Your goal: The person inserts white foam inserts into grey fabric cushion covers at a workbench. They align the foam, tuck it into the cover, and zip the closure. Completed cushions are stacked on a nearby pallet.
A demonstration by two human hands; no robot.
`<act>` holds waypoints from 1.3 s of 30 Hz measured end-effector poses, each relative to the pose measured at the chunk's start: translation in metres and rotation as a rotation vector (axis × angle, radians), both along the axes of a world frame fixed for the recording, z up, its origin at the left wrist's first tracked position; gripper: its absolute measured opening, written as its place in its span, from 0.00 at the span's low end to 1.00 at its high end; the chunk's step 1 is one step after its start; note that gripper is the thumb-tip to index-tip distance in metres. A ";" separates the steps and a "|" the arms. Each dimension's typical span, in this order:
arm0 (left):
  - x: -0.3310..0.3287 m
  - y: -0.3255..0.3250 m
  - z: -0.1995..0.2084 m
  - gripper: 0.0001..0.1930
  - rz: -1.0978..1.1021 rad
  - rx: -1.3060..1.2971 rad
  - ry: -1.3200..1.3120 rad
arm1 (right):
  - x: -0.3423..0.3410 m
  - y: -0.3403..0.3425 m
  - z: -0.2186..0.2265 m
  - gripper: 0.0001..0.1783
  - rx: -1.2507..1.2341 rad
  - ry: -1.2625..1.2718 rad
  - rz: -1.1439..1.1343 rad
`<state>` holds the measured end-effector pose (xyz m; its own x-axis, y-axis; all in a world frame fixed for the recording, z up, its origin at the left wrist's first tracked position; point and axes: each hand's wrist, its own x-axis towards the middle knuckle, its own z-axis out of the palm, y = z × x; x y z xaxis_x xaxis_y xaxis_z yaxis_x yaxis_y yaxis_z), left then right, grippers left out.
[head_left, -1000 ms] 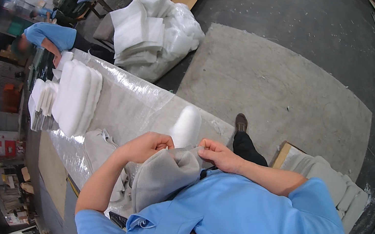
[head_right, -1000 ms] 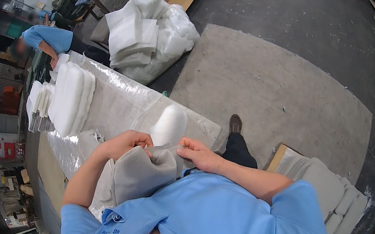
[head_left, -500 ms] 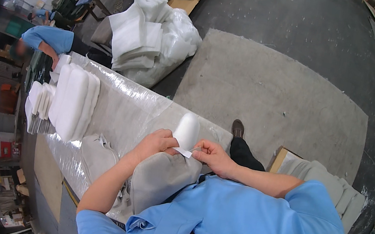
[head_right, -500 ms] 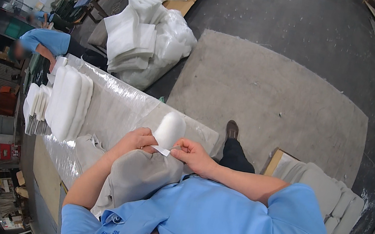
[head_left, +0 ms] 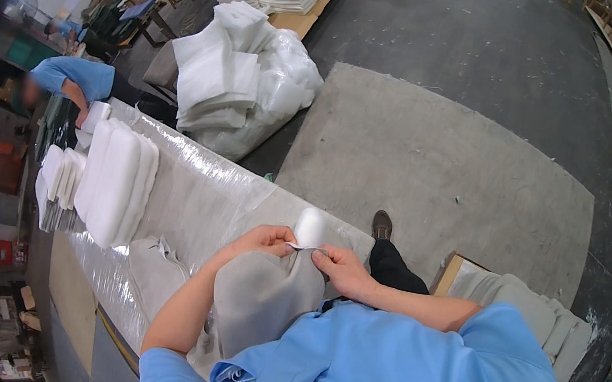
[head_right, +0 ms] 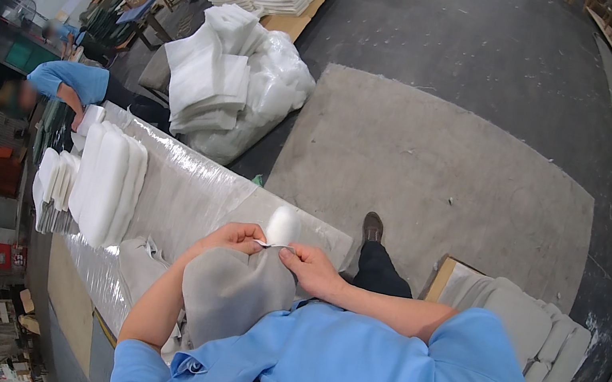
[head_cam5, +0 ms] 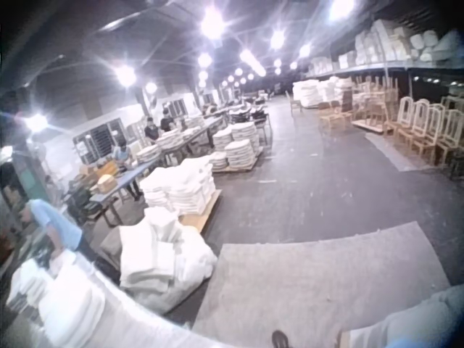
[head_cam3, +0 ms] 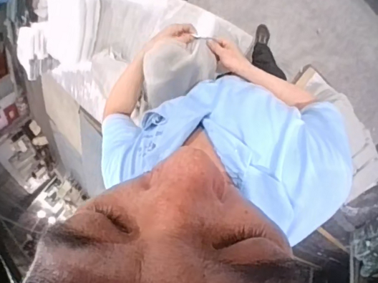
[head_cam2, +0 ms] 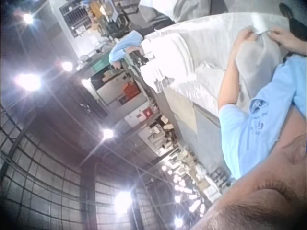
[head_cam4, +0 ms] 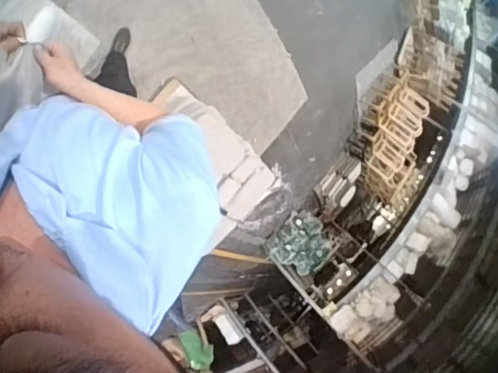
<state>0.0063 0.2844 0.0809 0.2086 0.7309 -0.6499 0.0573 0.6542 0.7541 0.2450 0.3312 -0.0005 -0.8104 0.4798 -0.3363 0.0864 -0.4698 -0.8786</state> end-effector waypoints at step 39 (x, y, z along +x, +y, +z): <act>-0.020 0.052 -0.089 0.16 0.091 0.318 0.462 | -0.056 0.101 -0.032 0.17 0.168 -0.143 -0.005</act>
<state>-0.0133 0.3363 -0.0082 -0.1187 0.9073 -0.4035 0.3822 0.4168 0.8247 0.1894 0.4319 -0.0327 -0.7577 0.5427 -0.3624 0.2140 -0.3180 -0.9236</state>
